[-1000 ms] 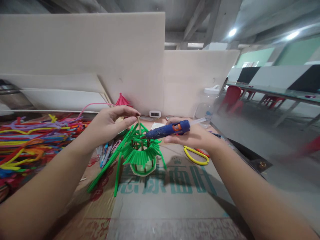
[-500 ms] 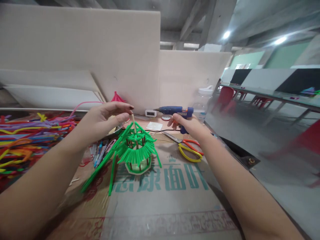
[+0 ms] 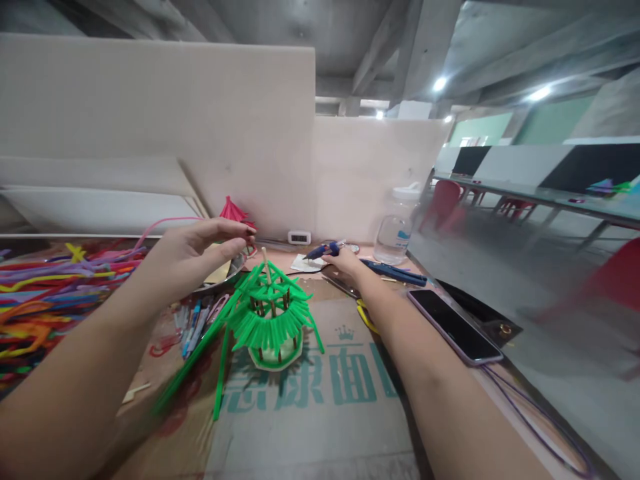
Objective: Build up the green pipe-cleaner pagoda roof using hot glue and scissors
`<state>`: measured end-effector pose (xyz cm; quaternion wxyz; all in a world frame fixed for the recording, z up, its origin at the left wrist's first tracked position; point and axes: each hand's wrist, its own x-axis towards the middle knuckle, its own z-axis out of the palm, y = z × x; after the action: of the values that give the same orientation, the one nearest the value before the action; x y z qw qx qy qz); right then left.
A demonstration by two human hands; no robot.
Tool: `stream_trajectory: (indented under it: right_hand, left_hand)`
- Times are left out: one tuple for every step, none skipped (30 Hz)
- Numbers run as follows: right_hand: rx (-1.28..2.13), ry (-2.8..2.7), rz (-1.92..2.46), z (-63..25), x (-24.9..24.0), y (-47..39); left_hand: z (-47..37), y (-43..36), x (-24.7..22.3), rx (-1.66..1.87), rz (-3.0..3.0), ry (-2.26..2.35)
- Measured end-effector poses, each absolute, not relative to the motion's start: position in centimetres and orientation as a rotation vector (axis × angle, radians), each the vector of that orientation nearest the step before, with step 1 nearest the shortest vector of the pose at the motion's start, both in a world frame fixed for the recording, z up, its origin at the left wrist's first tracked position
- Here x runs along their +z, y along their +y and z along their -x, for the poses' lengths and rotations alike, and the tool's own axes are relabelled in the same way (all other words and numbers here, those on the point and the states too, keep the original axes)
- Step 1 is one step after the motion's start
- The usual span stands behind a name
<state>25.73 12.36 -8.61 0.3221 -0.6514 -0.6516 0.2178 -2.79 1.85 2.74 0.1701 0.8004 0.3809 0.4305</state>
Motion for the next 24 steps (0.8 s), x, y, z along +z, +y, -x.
stream_trajectory:
  right_hand:
    - [0.569,-1.721,1.711,-25.5,-9.0,12.3]
    - [0.562,-1.732,1.712,-25.4,-9.2,12.1]
    - [0.550,-1.743,1.712,-25.4,-9.5,11.8]
    - [0.533,-1.756,1.712,-25.4,-9.6,11.6]
    - [0.511,-1.770,1.714,-25.6,-9.6,11.2]
    - [0.485,-1.785,1.718,-26.0,-9.5,10.9]
    - [0.454,-1.802,1.723,-26.4,-9.3,10.4]
    - [0.418,-1.819,1.729,-26.9,-8.9,10.0]
    - [0.376,-1.836,1.736,-27.4,-8.5,9.4]
    - [0.329,-1.851,1.741,-28.0,-8.0,8.9]
    - [0.278,-1.862,1.745,-28.4,-7.4,8.2]
    - [0.228,-1.871,1.746,-28.7,-6.9,7.5]
    - [0.186,-1.881,1.744,-28.8,-6.3,6.7]
    - [0.157,-1.898,1.738,-28.6,-5.9,5.8]
    - [0.146,-1.927,1.727,-28.3,-5.6,4.8]
    - [0.157,-1.970,1.711,-27.8,-5.5,3.8]
    - [0.180,-2.022,1.693,-27.2,-5.5,2.8]
    - [0.207,-2.072,1.678,-26.4,-5.7,1.8]
    - [0.231,-2.116,1.666,-25.6,-6.0,0.8]
    - [0.255,-2.155,1.660,-24.8,-6.4,0.0]
    - [0.273,-2.184,1.663,-24.0,-6.9,-0.8]
    - [0.283,-2.203,1.671,-23.3,-7.3,-1.4]
    - [0.281,-2.221,1.679,-22.6,-7.8,-1.9]
    - [0.270,-2.236,1.687,-22.1,-8.2,-2.2]
  left_hand:
    - [2.9,1.9,2.7,1.216,-2.273,1.090]
    - [2.9,2.0,2.7,1.208,-2.273,1.094]
    - [2.9,2.0,2.7,1.205,-2.275,1.093]
    - [2.9,1.9,2.8,1.204,-2.276,1.086]
    - [2.9,1.9,2.8,1.205,-2.275,1.072]
    - [2.9,1.8,2.9,1.209,-2.272,1.057]
    - [2.9,1.7,3.0,1.214,-2.270,1.048]
    - [2.9,1.7,3.0,1.218,-2.267,1.045]
    - [2.9,1.6,3.1,1.222,-2.262,1.046]
    - [2.9,1.6,3.0,1.225,-2.253,1.045]
    - [2.9,1.6,3.0,1.229,-2.241,1.043]
    - [2.8,1.7,2.9,1.236,-2.225,1.034]
    - [2.8,1.7,2.8,1.244,-2.205,1.019]
    - [2.7,1.7,2.7,1.249,-2.186,1.004]
    - [2.6,1.7,2.6,1.250,-2.172,0.997]
    - [2.4,1.6,2.6,1.245,-2.163,0.996]
    - [2.3,1.5,2.6,1.234,-2.160,1.000]
    - [2.1,1.3,2.6,1.224,-2.162,1.004]
    - [1.9,1.1,2.7,1.213,-2.168,1.006]
    - [1.8,0.8,2.9,1.206,-2.173,1.006]
    - [1.7,0.6,3.0,1.202,-2.180,1.004]
    - [1.6,0.4,3.1,1.198,-2.188,1.001]
    - [1.6,0.3,3.2,1.197,-2.196,0.996]
    - [1.6,0.1,3.3,1.196,-2.206,0.993]
